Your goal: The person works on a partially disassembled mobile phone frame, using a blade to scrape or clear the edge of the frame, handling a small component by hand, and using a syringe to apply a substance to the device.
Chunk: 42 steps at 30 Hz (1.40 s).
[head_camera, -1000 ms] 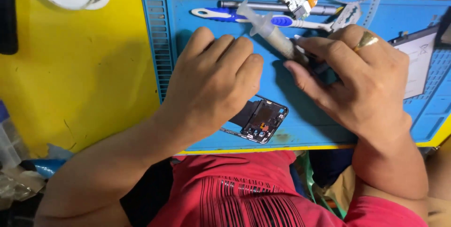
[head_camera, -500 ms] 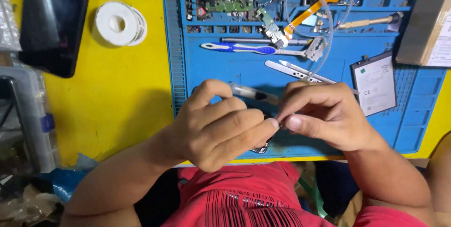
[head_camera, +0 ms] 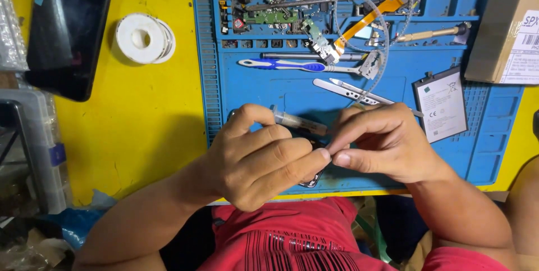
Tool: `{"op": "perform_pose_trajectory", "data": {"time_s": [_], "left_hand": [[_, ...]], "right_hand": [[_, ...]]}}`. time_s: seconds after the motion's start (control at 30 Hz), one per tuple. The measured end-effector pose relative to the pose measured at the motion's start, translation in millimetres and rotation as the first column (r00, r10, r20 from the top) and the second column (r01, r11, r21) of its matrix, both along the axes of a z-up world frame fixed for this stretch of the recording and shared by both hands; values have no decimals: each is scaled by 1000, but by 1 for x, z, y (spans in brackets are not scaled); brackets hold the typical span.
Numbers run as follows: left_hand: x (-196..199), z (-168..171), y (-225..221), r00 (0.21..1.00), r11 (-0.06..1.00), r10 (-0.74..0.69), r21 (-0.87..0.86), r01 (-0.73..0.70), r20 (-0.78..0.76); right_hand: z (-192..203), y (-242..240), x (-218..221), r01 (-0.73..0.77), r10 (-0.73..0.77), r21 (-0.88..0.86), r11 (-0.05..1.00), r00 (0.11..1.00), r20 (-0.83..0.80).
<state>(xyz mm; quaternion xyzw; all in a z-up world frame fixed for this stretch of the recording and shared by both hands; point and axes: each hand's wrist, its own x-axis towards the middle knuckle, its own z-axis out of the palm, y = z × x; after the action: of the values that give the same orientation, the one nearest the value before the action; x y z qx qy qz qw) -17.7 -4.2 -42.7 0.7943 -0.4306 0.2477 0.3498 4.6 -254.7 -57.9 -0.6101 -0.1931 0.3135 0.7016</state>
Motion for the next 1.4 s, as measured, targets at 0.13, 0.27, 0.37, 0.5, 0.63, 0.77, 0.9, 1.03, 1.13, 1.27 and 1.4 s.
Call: {"op": "perform_pose_trajectory", "data": {"time_s": [0.13,0.27,0.37,0.5,0.63,0.77,0.9,1.03,1.13,1.27,1.4], "left_hand": [[-1,-1,0,999,1000,-8,-25,7,-33],[-1,-2,-2,998,999,-22,-47,20,-52],[-1,-1,-2,998,998,-28,-57,24,-59],[-1,-1,-1,997,998,-48,-52,45,-60],[-1,-1,-1,997,998,-48,-38,46,-63],[-2,-1,-1,997,998,-48,-38,46,-61],[-1,0,0,998,999,-25,-42,23,-54],[-2,-2,0,999,999,-27,-47,25,-36],[-2,-3,1,999,999,-38,-22,37,-18],[0,-4,1,999,999,-36,-21,36,-11],[2,-4,1,999,999,-41,-24,40,-26]], "right_hand": [[1,1,0,-1,2,-17,1000,1000,25],[2,1,0,5,-4,-37,999,1000,20],[2,1,0,9,-8,-37,999,1000,14],[3,1,-1,11,-10,-45,999,1000,29],[3,0,-1,10,-8,-54,998,999,34],[5,2,-1,11,-9,-42,999,999,43],[4,1,-2,11,-10,-17,1000,999,37],[3,1,-3,6,-6,-2,1000,1000,28],[1,3,-4,23,-23,-6,1000,999,27],[0,5,-5,46,-46,4,999,998,47],[0,6,-6,81,-79,-20,997,993,92]]}}
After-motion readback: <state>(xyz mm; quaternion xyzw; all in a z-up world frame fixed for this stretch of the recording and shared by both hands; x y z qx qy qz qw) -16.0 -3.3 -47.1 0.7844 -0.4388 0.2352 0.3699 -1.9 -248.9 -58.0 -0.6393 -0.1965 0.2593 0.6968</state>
